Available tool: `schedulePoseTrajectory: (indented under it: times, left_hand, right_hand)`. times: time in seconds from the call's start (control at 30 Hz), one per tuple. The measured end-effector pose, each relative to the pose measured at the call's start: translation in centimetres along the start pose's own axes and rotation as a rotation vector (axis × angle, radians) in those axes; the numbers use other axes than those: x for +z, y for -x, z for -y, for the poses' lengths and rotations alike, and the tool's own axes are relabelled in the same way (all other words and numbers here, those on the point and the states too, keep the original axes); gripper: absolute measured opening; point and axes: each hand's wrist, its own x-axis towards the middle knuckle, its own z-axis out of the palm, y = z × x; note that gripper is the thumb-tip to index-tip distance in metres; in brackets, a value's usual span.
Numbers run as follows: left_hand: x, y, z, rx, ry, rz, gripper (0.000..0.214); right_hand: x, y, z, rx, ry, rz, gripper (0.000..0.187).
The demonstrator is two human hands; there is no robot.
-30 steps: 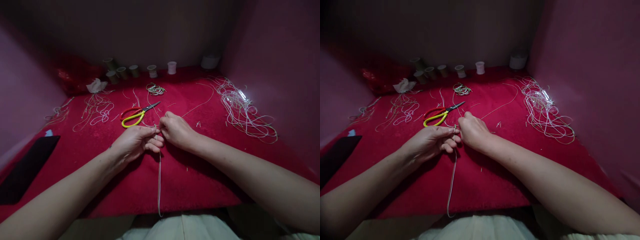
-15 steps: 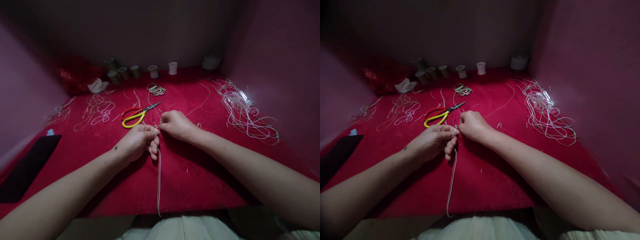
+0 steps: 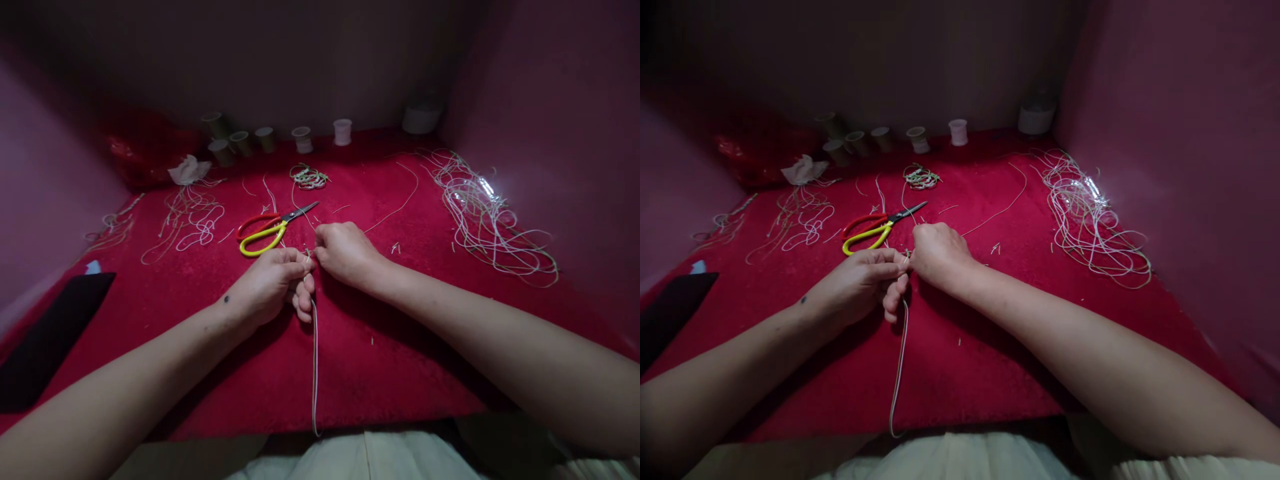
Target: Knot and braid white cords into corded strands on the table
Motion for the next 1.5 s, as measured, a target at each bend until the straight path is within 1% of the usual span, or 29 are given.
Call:
schedulePoseTrajectory:
  times: [0.27,0.47,0.53,0.63,0.7,0.8,0.83,0.87,0.97,1.0,1.03,1.07,1.1,1.17,1.23,1.27,1.33,1.4,1.43,1.5]
  left_hand:
    - [0.1,0.0,-0.1,0.013,-0.002,-0.015,0.017]
    - [-0.4,0.1,0.2,0.02,-0.021,0.047,0.02]
    - [-0.5,0.3,0.4,0.031,-0.003,0.057,0.016]
    - [-0.6,0.4,0.7,0.059,0.024,0.04,0.007]
    - [-0.6,0.4,0.7,0.063,0.005,0.027,0.005]
    - [-0.6,0.5,0.5,0.054,-0.074,0.03,0.009]
    - [-0.6,0.6,0.3,0.064,-0.114,0.015,0.01]
    - [-0.6,0.9,0.2,0.096,-0.172,-0.025,0.01]
    - [-0.4,1.8,-0.4,0.293,-0.446,-0.241,0.012]
    - [-0.4,2.1,-0.5,0.343,-0.519,-0.285,0.013]
    - [-0.2,2.3,-0.5,0.357,-0.55,-0.285,0.014]
    - [-0.1,2.5,-0.5,0.336,-0.526,-0.238,0.017]
    - [0.0,2.5,-0.4,0.286,-0.451,-0.148,0.021]
    - [0.3,2.2,0.0,0.172,-0.228,0.08,0.03]
    - [0.6,1.6,0.5,0.101,-0.018,0.265,0.03]
    - [0.8,1.3,0.7,0.074,0.057,0.323,0.027]
    - [0.9,1.0,0.9,0.02,0.144,0.368,0.018]
    - [0.7,1.1,0.6,-0.049,0.137,0.373,0.01]
    - [0.4,1.3,0.3,-0.078,0.087,0.372,0.01]
    - [-0.5,2.2,-0.6,-0.094,-0.119,0.346,0.014]
  right_hand:
    - [0.0,0.4,0.1,0.023,0.029,-0.024,0.02]
    - [0.1,0.4,-0.4,-0.009,-0.016,-0.035,0.018]
    - [0.0,0.6,-0.6,-0.035,-0.05,-0.037,0.018]
    - [-0.4,0.8,-0.8,-0.056,-0.123,-0.027,0.016]
    - [-0.6,1.0,-0.9,-0.044,-0.187,-0.015,0.015]
    - [-0.9,1.2,-1.0,0.011,-0.31,0.024,0.015]
    - [-0.9,1.3,-1.1,0.035,-0.352,0.046,0.015]
    - [-1.0,1.4,-1.1,0.057,-0.397,0.069,0.016]
    - [-1.2,1.7,-1.1,0.138,-0.592,0.154,0.017]
    - [-1.3,1.8,-1.1,0.169,-0.69,0.192,0.017]
    - [-1.4,1.9,-1.1,0.199,-0.796,0.229,0.017]
    - [-1.5,2.1,-1.0,0.226,-0.903,0.258,0.016]
    - [-1.5,2.2,-1.0,0.248,-1.005,0.278,0.015]
    - [-1.6,2.4,-0.8,0.27,-1.164,0.29,0.011]
    - [-1.7,2.5,-0.7,0.279,-1.261,0.284,0.01]
    - [-1.7,2.6,-0.7,0.283,-1.294,0.286,0.01]
    - [-1.7,2.6,-0.7,0.293,-1.337,0.305,0.011]
    - [-1.8,2.5,-0.8,0.31,-1.353,0.34,0.012]
    - [-1.9,2.5,-0.9,0.318,-1.349,0.356,0.013]
    - [-2.0,2.3,-1.1,0.345,-1.324,0.371,0.015]
